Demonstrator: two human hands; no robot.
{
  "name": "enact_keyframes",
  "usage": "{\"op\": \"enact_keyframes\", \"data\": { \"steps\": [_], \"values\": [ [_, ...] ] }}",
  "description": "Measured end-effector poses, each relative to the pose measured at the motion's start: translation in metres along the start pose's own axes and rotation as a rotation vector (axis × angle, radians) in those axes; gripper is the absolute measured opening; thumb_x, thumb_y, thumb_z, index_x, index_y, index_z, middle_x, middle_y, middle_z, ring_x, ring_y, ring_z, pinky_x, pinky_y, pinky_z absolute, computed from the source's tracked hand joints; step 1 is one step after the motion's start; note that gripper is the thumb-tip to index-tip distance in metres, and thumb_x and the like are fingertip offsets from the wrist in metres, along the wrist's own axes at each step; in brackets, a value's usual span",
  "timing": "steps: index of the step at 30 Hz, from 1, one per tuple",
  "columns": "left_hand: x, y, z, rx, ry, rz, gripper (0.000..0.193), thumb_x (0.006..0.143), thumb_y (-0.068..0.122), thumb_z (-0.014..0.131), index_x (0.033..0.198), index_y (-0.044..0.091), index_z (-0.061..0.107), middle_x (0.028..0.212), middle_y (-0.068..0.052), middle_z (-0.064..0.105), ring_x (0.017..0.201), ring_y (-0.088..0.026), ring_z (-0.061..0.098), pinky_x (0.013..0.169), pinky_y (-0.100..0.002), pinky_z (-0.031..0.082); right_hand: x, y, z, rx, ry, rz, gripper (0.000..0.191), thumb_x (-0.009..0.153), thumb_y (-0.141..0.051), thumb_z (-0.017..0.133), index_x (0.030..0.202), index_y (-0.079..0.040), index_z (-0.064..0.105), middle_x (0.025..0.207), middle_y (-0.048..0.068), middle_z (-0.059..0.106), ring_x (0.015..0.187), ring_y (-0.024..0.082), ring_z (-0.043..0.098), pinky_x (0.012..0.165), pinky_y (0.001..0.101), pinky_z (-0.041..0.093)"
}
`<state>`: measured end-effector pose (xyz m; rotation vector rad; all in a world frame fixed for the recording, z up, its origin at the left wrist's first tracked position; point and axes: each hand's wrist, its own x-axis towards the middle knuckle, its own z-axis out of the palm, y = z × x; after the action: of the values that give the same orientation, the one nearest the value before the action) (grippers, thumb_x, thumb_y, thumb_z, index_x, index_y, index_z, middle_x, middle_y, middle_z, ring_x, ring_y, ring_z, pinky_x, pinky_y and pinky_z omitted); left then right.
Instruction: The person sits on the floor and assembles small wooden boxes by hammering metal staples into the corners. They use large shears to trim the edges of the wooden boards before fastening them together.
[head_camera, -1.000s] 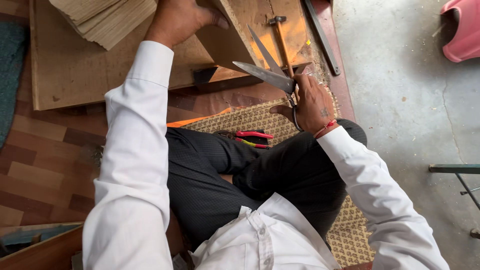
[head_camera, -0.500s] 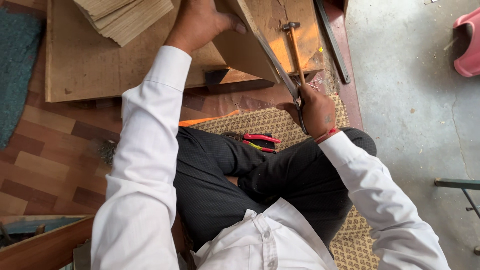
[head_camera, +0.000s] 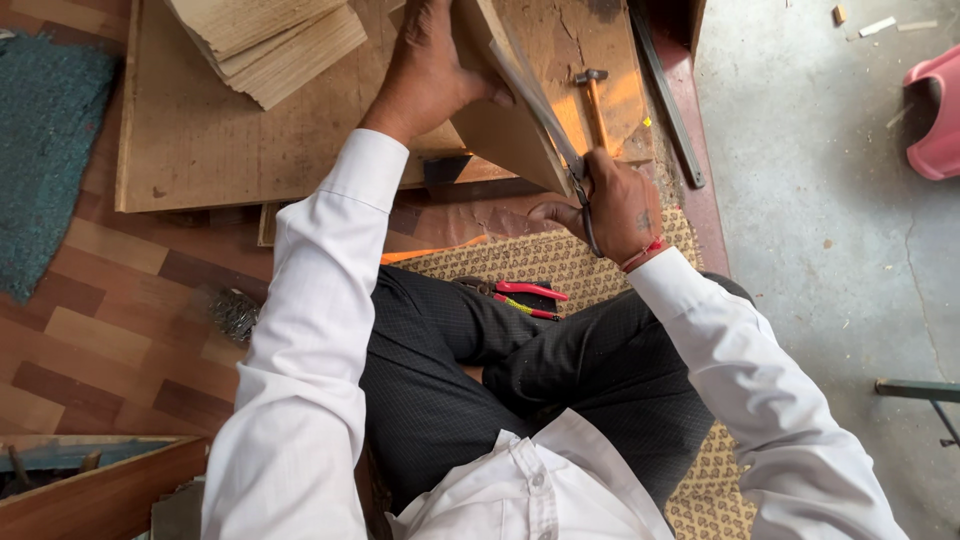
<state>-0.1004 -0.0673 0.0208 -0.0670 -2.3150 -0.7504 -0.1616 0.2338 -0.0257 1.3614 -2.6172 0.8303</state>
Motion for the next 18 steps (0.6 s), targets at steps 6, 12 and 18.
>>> {"op": "enact_keyframes", "data": {
  "steps": [6, 12, 18],
  "values": [
    [-0.002, 0.009, 0.009, 0.012, 0.036, 0.102, 0.128, 0.066, 0.017, 0.109, 0.161, 0.014, 0.023, 0.158, -0.017, 0.04, 0.15, -0.04, 0.039, 0.126, -0.044, 0.044, 0.03, -0.026, -0.017, -0.026, 0.12, -0.164, 0.093, 0.071, -0.077, 0.083, 0.112, 0.0, 0.053, 0.096, 0.018, 0.061, 0.088, 0.033, 0.061, 0.077, 0.0448, 0.049],
    [-0.007, 0.009, 0.009, -0.012, 0.055, 0.118, 0.145, 0.056, 0.019, 0.112, 0.163, 0.019, 0.015, 0.164, -0.017, 0.033, 0.153, -0.042, 0.031, 0.127, -0.048, 0.04, 0.026, -0.039, -0.023, -0.04, -0.111, 0.159, 0.084, 0.069, -0.083, 0.078, 0.1, -0.007, 0.058, 0.085, 0.01, 0.065, 0.079, 0.025, 0.067, 0.078, 0.0408, 0.054],
    [-0.008, 0.021, 0.017, 0.01, -0.009, 0.066, 0.14, 0.055, 0.023, 0.112, 0.161, 0.024, 0.02, 0.163, -0.01, 0.038, 0.154, -0.037, 0.034, 0.128, -0.046, 0.039, 0.032, -0.04, -0.035, -0.154, 0.325, -0.308, 0.085, 0.064, -0.075, 0.084, 0.095, 0.001, 0.062, 0.074, 0.014, 0.065, 0.062, 0.028, 0.066, 0.055, 0.0387, 0.053]
  ]
}}
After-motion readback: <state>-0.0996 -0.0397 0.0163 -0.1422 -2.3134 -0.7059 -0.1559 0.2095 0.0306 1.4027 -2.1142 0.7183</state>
